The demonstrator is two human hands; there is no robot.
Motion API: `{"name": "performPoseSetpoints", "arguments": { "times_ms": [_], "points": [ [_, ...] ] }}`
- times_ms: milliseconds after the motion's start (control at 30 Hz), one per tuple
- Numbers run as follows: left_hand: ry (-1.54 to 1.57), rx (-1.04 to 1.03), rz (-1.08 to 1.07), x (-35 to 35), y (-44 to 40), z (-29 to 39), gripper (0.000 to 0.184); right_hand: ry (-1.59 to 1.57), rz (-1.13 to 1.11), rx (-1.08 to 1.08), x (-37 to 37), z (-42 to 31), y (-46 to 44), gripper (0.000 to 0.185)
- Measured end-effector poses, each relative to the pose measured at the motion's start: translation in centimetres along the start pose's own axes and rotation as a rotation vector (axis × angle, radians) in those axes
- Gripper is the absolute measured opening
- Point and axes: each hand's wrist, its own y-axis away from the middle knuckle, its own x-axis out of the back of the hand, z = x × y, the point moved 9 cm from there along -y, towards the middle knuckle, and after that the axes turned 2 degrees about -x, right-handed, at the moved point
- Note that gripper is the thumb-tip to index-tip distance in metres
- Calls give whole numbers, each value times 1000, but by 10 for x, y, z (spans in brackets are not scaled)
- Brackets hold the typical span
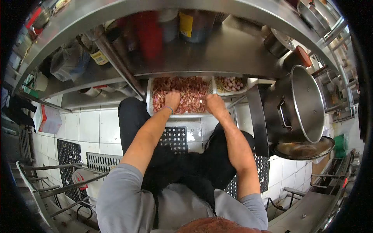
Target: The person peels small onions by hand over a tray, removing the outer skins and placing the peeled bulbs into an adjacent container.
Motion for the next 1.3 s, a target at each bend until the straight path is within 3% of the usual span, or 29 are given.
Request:
{"name": "performPoseSetpoints", "arguments": {
  "times_ms": [67,267,367,567,767,933,967,1000,1100,1200,1300],
  "points": [
    [-113,-49,128,0,-3,6,19,33,36,9,-1,1,-5,17],
    [-73,-1,131,19,-3,7,22,-65,114,5,9,-2,-12,19],
    [-17,-105,169,22,-7,10,25,-95,124,0,15,2,-13,23],
    [298,-212,33,54,-15,13,22,-123,99,-38,27,3,-8,25],
    [548,-85,-212,83,6,0,16,-195,179,-32,3,8,-19,27],
    [835,-24,-138,102,41,3,15,-269,178,48,-8,-10,-22,28],
    [888,18,-150,113,52,10,15,-369,138,-56,8,-11,-9,31],
    [923,-1,-130,115,53,13,15,-465,101,-158,28,-14,5,34],
    [925,-107,-10,129,55,8,15,-530,228,-99,12,-10,-6,41],
    [1033,19,-2,139,65,2,14,-642,114,-187,36,-9,9,43],
    [1441,160,-54,126,65,5,17,-749,98,-258,42,1,13,38]
  ]
}}
